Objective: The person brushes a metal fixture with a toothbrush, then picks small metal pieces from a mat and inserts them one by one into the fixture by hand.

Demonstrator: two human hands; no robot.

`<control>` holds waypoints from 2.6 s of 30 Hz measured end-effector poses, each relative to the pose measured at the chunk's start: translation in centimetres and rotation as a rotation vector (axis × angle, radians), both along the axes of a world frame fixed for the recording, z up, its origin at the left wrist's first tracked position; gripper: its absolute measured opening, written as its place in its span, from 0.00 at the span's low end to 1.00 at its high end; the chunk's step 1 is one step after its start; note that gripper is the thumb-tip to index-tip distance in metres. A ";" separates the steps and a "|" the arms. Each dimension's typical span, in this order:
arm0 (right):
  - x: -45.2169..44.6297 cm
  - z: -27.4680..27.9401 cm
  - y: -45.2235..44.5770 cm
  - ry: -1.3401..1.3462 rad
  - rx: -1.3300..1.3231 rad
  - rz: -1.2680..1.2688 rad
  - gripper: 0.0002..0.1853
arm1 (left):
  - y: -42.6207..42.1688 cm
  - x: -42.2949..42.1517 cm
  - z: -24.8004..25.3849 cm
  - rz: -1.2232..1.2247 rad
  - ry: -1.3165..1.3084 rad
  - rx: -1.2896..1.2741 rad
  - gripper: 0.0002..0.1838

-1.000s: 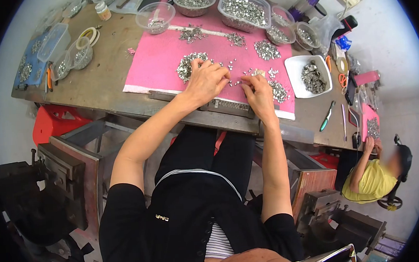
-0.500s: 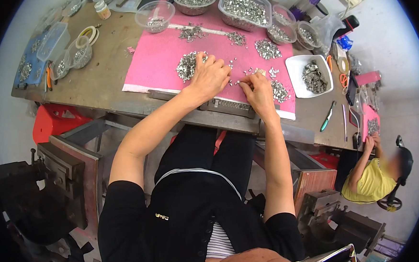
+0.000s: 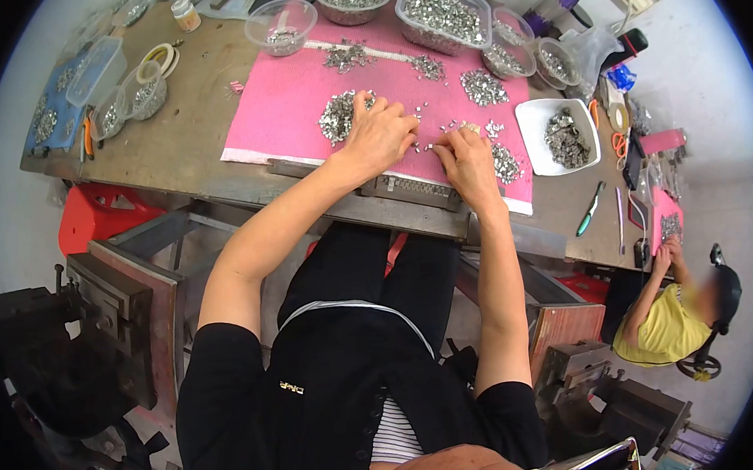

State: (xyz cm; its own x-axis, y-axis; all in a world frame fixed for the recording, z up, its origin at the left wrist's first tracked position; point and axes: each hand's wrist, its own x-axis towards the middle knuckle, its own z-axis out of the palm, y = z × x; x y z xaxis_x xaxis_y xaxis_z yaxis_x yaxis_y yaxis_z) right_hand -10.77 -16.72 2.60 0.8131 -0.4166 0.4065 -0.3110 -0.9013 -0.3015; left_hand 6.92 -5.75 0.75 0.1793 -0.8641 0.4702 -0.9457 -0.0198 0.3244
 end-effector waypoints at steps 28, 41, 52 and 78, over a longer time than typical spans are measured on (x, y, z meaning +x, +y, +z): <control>-4.1 0.9 4.1 -0.212 0.330 -0.004 0.05 | 3.5 -3.6 1.7 -0.185 0.093 -0.148 0.05; -5.3 -1.0 6.2 -0.317 0.256 -0.077 0.07 | 4.3 -6.1 0.0 -0.223 0.167 -0.160 0.05; -5.0 -1.3 6.1 -0.348 0.393 -0.142 0.07 | 12.4 1.2 1.0 0.099 0.228 -0.299 0.10; -8.6 -4.2 6.8 -0.271 -0.113 -0.477 0.13 | 5.2 -6.7 1.6 -0.155 -0.018 -0.147 0.19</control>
State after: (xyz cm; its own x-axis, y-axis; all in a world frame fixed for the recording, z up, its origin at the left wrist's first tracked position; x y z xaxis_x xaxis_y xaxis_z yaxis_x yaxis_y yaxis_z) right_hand -19.33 -9.96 -1.59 0.4052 -0.6544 0.6384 -0.6169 -0.7111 -0.3374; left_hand 0.26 -0.58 2.33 0.0403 -0.8025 0.5953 -0.9396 0.1723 0.2959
